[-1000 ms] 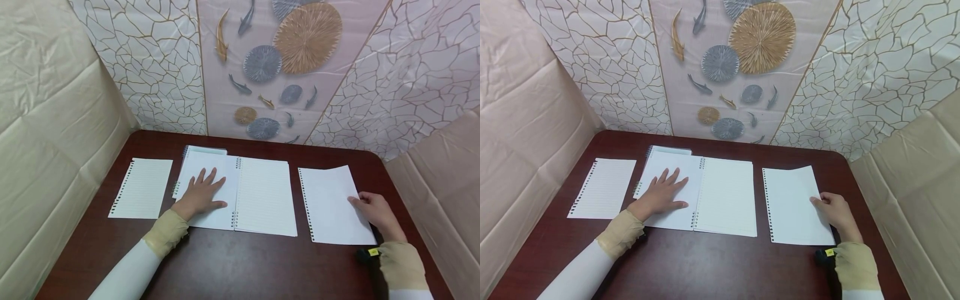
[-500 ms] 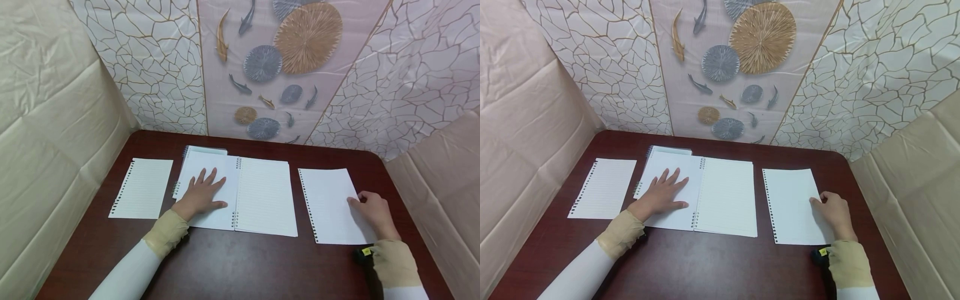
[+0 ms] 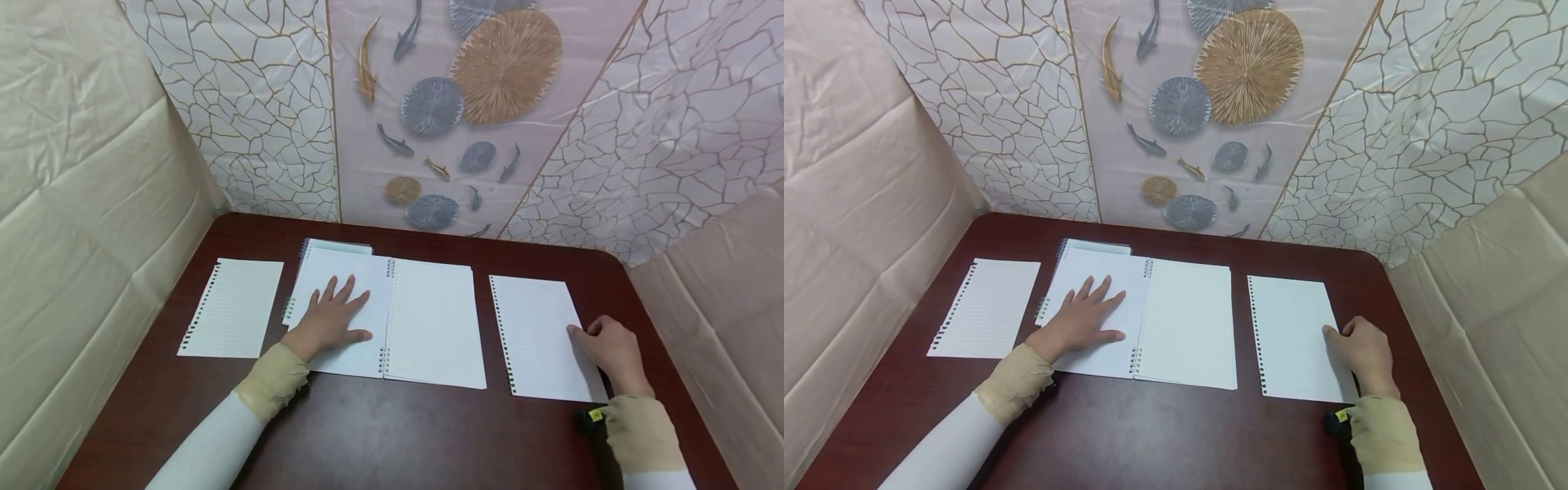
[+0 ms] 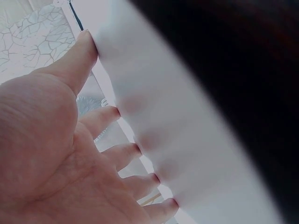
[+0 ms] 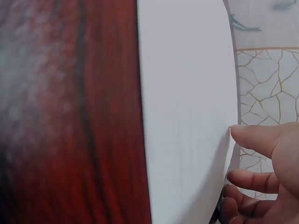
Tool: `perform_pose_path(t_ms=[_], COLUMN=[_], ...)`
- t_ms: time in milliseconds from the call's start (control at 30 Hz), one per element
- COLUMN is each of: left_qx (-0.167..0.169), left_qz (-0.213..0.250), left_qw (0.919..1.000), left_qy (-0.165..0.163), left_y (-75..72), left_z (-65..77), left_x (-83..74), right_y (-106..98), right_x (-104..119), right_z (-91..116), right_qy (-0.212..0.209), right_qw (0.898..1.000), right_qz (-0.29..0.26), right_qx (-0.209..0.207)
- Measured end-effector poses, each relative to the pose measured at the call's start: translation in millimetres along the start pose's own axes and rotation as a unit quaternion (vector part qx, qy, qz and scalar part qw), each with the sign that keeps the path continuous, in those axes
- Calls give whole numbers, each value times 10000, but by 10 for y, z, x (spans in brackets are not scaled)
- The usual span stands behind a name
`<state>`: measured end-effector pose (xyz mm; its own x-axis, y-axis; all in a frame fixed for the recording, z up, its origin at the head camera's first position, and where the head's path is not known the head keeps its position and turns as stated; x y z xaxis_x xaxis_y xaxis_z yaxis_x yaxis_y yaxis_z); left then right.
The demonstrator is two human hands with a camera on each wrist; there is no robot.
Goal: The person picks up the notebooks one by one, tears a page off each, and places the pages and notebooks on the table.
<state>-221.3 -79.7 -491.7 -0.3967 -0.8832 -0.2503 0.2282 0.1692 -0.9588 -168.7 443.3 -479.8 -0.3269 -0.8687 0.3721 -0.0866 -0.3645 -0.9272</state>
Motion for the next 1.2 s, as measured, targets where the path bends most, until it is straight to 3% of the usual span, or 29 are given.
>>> perform_pose_path(t_ms=[300,600,867,1200], left_qx=[-24,-8,27,-6], left_qz=[-20,-6,-27,-28], left_qw=[10000,10000,10000,10000], left_qy=[15,10,-37,-13], left_y=[-2,-7,10,-4], left_z=[1,3,-14,1], left_x=[5,-1,18,0], right_y=[29,-27,-39,63], right_x=[-66,-37,171,559], right_z=[-15,-1,139,308], right_qy=[113,26,-417,-1102], right_qw=[9999,9986,9941,9879], right_qz=[-101,-163,-383,-290], right_qx=[-40,-498,-928,-1055])
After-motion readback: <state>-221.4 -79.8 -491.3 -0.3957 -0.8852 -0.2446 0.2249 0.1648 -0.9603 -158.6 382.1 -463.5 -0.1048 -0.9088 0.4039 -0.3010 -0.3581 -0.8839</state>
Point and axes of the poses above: each hand's wrist, its own z-axis away from the middle knuckle, its own y-axis out of the palm, x = y × z, the point moved 1 cm from there along -z, towards the middle knuckle, and after that the axes turned 3 degrees about -x, right-handed, at the moved point
